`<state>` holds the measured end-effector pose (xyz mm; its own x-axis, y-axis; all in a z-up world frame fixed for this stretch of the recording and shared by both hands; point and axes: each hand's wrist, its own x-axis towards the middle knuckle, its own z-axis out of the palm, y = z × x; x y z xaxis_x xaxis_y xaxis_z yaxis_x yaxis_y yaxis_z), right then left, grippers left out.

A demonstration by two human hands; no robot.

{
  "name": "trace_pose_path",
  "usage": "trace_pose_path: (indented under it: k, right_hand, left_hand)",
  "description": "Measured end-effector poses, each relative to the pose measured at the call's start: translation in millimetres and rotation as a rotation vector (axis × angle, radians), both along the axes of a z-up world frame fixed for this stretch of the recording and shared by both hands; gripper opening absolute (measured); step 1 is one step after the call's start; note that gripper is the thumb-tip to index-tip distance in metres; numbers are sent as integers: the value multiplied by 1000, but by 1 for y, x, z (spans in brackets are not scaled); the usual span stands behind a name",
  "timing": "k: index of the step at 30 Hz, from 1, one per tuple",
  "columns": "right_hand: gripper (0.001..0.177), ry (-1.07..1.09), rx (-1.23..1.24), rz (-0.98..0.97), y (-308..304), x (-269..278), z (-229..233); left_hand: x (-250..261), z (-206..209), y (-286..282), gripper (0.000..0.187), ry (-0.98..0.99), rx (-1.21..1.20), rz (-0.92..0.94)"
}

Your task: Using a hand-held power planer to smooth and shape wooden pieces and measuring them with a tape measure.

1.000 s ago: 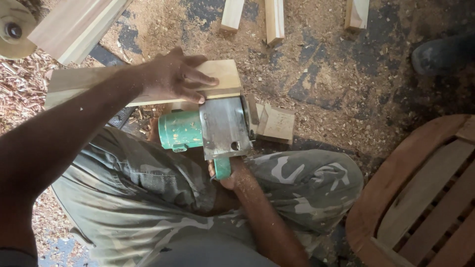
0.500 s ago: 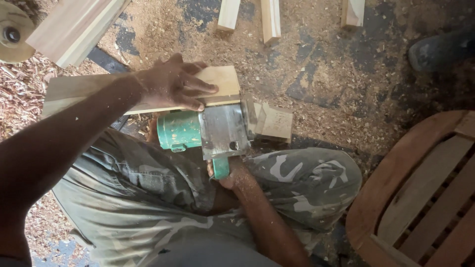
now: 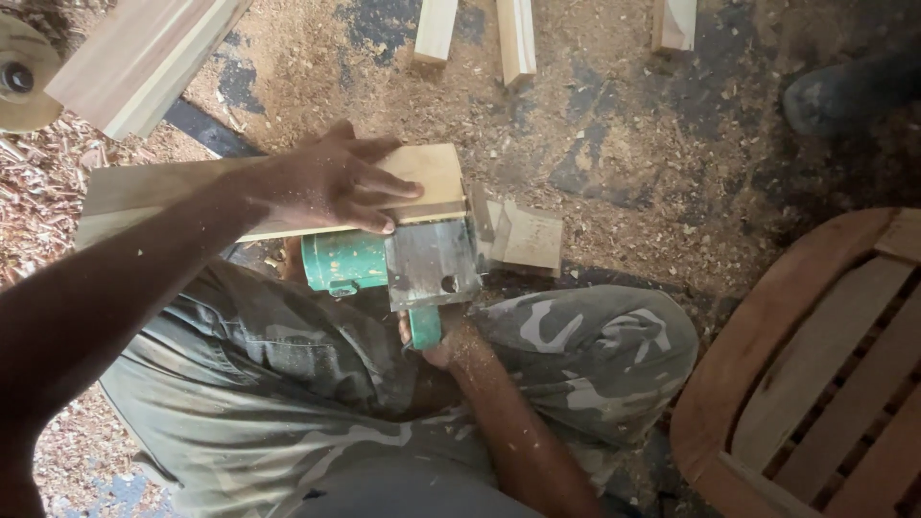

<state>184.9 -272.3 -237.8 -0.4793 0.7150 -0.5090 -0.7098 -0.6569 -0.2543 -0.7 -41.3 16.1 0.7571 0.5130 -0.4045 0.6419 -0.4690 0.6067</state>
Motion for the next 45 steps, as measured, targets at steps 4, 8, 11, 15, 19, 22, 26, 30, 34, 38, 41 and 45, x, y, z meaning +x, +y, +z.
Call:
trace_pose_path:
  k: [4,8,11,15,19,22,26,30,34,38,41,45]
  right_hand:
    - [48,19,6,-14,3,2,7]
    - [62,229,154,47,3,1,-10]
    - [49,171,5,-21,-2,1,3]
    - [42,120,-187,-24,-14,5,-37]
    - [42,20,-227,43,-4,5,-13]
    - [38,-146,-264,63,-1,2,-5]
    - [40,-104,-152,2,6,-1,20]
    - [34,-263,112,106,8,2,36]
    - [30,-423,98,169,16,-1,65]
    - [28,-559,56,271,13,0,55]
    - [30,-345,-128,133,12,2,48]
    - [37,43,-277,-65,15,4,32]
  left_hand:
    - [4,0,-2,59,28,25,-28]
    - [6,5,-6,60,-21,36,-39]
    - [8,13,-11,58,-14,31,-34]
    - [9,13,-14,58,-16,49,-49]
    - [9,8,-15,59,-9,-9,-51]
    - [10,8,-19,57,-27,88,-96]
    - [14,16,-22,56,36,52,-73]
    - [15,16,-24,56,30,55,-96]
    - [16,17,-26,59,33,42,-103]
    - [17,24,-28,58,54,36,-110]
    - [15,20,-32,56,-1,43,-140]
    - [0,5,-31,37,-82,311,-423]
